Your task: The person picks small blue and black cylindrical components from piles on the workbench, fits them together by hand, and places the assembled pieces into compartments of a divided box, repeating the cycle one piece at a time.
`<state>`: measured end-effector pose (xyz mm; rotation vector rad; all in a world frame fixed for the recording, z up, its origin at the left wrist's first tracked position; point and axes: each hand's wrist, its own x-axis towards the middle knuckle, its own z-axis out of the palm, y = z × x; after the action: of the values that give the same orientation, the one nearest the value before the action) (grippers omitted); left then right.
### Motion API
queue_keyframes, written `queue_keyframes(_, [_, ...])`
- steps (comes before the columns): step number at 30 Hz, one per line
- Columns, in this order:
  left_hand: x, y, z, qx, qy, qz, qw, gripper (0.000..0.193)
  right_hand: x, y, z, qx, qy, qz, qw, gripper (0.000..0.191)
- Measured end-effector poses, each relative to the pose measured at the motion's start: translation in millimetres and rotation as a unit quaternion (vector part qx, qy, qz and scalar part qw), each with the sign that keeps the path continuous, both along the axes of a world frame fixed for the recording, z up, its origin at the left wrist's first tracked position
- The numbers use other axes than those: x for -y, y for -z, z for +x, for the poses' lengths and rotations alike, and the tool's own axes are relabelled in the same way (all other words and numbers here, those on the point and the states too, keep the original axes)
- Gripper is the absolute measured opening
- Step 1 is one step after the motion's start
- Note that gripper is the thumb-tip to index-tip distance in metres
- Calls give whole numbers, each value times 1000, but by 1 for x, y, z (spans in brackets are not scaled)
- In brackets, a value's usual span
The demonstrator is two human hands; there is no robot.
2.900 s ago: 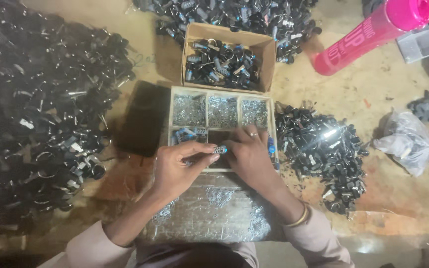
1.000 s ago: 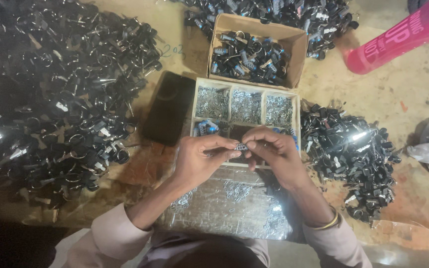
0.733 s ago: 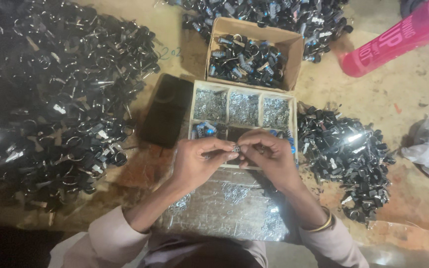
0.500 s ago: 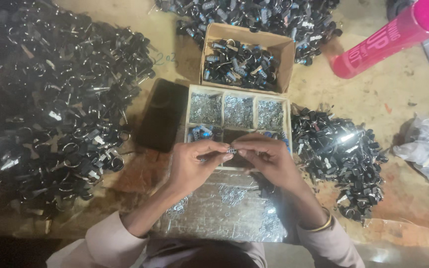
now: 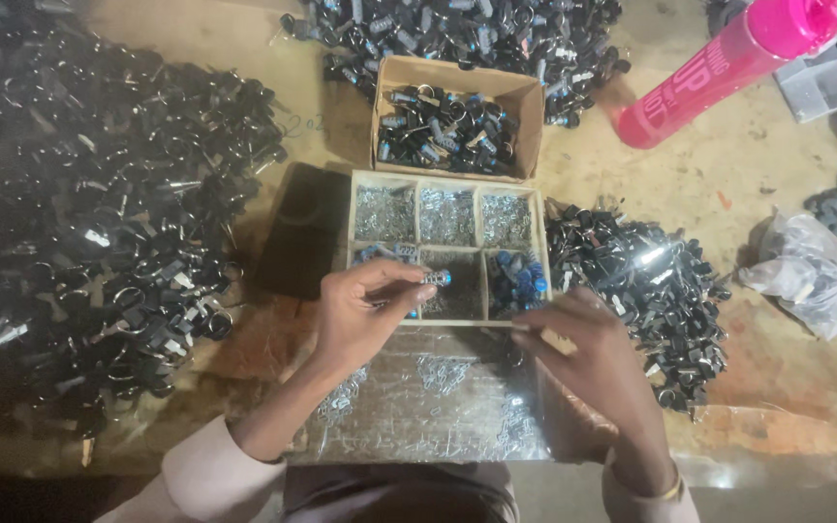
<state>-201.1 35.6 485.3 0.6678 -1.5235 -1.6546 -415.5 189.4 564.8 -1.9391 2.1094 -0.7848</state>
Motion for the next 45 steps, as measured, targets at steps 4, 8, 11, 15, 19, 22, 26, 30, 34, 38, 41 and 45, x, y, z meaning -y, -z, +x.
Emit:
queue_keyframes(4, [-11,-10,9,7,-11,-4,1000,16,-29,9,7,-45,49,38,997,12])
queue_keyframes(8, [-37,-18,32,12,-18,-48,999,15,-37,24,19,-75,93,43,992,16])
queue_keyframes(11, [-76,-16,61,41,-34,-40,998,18,-38,33,25,-90,63,33,993,19])
queue_keyframes(15, [-133,8,88,18,-45,27,998,18,-44,45,35,-82,60,14,995,23])
queue_keyframes(19, [-187,44,98,72,-59,95,991,18,-60,57,42,10,109,20,994,20])
queue_keyframes(22, [-205,66,104,109,-65,56,990,20,-76,66,51,25,99,-49,994,18])
queue_keyframes(26, [-214,76,112,114,-96,11,989,23,-98,73,78,63,87,-60,992,30])
queue_keyframes(30, [-215,71,118,132,-152,80,976,22,-100,75,117,70,56,-29,996,27])
queue_keyframes(34, [-207,60,131,81,-191,42,977,23,-75,70,145,38,-4,-15,999,27])
queue_keyframes(38, [-199,49,144,97,-204,57,972,32,-42,66,159,-27,-26,55,998,55])
queue_keyframes(41, [-196,44,148,97,-194,36,976,32,-28,65,162,-53,-37,59,996,63])
queue_keyframes(45, [-197,40,145,105,-203,66,971,28,-31,63,160,-62,-28,58,996,54])
